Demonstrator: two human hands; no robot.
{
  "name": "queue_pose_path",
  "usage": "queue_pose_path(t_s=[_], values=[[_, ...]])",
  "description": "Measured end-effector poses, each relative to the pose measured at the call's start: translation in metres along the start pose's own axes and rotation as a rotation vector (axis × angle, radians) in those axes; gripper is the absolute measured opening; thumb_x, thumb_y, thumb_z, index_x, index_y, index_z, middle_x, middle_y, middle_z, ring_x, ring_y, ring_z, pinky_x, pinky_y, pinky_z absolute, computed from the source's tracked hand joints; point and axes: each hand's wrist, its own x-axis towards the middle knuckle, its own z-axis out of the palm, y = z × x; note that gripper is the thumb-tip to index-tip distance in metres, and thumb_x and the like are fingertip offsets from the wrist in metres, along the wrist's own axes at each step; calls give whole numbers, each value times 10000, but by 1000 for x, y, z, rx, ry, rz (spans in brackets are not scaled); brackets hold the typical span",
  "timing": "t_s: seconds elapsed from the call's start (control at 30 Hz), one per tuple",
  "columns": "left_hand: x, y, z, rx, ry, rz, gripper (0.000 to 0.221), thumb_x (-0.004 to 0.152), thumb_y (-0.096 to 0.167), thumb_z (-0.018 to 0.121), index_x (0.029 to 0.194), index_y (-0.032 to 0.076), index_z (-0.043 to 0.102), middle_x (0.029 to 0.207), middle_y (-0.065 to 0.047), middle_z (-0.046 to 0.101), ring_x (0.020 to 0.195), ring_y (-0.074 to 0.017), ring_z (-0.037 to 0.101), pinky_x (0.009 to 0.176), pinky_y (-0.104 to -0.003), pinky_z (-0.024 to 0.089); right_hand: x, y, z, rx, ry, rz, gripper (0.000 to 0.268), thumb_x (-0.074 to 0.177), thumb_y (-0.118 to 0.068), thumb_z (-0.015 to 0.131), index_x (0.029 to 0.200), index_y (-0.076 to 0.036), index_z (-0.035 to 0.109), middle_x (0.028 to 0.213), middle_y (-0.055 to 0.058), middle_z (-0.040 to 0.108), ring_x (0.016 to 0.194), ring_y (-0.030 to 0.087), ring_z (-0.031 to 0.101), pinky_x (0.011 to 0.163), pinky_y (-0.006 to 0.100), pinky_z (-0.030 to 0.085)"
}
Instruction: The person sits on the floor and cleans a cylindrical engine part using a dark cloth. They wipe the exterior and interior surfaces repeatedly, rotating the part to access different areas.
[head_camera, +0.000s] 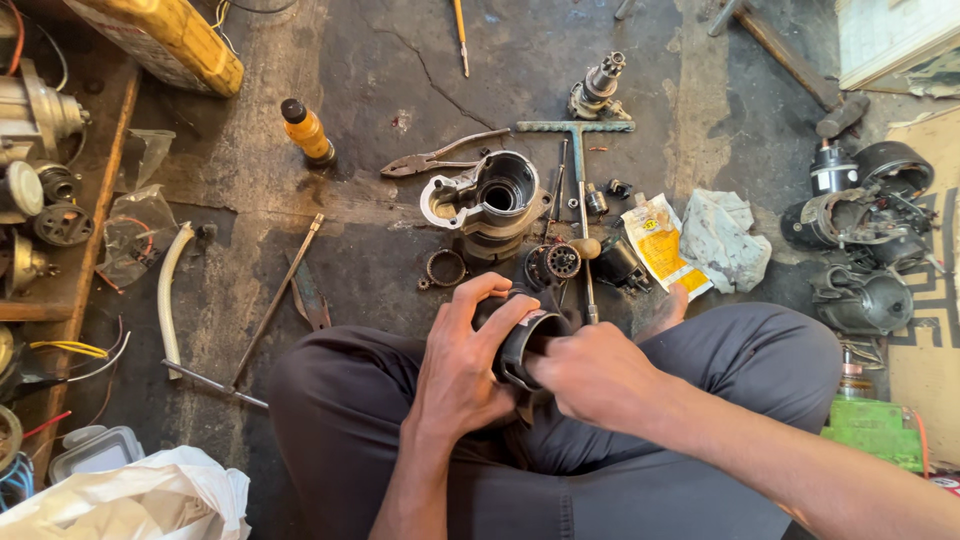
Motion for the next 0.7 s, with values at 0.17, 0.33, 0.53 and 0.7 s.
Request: queue_pose_path(t_s=[0.17,0.33,0.53,0.7], values=[[0,4,6,-48,42,28,739,538,53,847,1247,120,651,1319,-151,529,1152,-363,609,969,-461,508,-13,8,24,155,399,-42,127,558,-78,726,625,-63,619,612,87,614,564,328,645,507,473,519],[-1,4,7,17,2,17,771,497,15,820,1243,131,660,1321,-150,541,1097,-367,582,916,-466,497,-17,-6,24,348,396,83,178,606,-14,676,782,-39,672,700,143,650,636,383,660,564,476,552],[-2,0,12,100,-36,152,763,547,-7,813,1272,153,638,1340,-121,541,1185,-346,592,972,-466,461,-13,-15,4,383,129,39,310,648,24,615,957,42,624,864,240,655,802,473,635,698,530,527],[-4,2,11,68,6,102,835,481,-20,788,1284,159,648,1324,-126,539,1164,-371,568,963,-471,478,-16,-18,-2,835,219,154,377,627,51,553,991,14,645,827,200,679,819,433,651,713,458,540]])
